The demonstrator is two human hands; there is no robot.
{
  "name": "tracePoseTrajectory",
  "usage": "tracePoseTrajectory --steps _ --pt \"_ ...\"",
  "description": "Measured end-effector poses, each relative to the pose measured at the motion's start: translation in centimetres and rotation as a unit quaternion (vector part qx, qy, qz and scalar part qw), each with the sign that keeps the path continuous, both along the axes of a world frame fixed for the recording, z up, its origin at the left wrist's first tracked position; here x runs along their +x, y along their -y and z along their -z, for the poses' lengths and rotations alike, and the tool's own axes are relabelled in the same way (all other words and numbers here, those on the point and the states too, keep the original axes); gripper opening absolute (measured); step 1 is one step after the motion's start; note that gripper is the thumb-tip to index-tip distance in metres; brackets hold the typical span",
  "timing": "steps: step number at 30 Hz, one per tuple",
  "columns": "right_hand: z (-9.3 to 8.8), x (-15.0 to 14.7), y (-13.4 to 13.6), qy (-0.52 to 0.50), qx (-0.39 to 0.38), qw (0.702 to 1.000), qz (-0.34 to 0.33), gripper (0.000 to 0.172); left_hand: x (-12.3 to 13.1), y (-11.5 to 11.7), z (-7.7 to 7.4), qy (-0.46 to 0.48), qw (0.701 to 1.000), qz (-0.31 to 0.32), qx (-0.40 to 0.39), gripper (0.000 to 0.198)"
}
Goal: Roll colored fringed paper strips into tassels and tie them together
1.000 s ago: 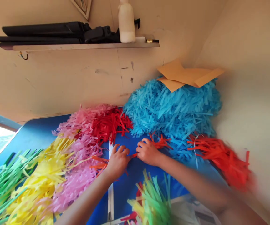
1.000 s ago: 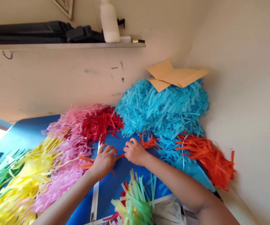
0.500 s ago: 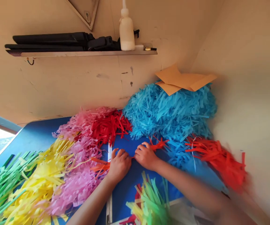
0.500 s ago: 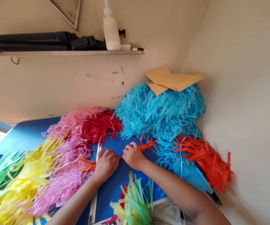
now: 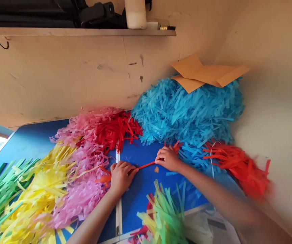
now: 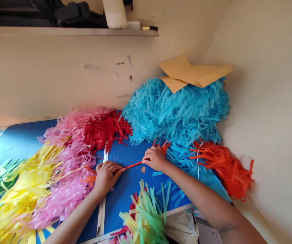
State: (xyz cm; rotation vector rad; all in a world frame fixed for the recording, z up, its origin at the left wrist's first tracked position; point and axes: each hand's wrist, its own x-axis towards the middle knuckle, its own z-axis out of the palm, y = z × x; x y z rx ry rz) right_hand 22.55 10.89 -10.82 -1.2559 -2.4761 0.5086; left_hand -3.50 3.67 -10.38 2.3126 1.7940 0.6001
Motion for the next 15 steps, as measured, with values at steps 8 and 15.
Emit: tracePoseTrajectory --steps 8,15 --pt "-1.1 -1.8 -0.8 0.065 -0.047 0.995 0.062 0.016 1.2 -1.2 -1.9 -0.045 0.998 0.021 -0.025 0.019" --pt "-2.5 -2.3 0.0 0.079 -0.003 0.997 0.019 0.005 1.4 -1.2 -1.9 -0.116 0.982 0.147 0.028 0.028"
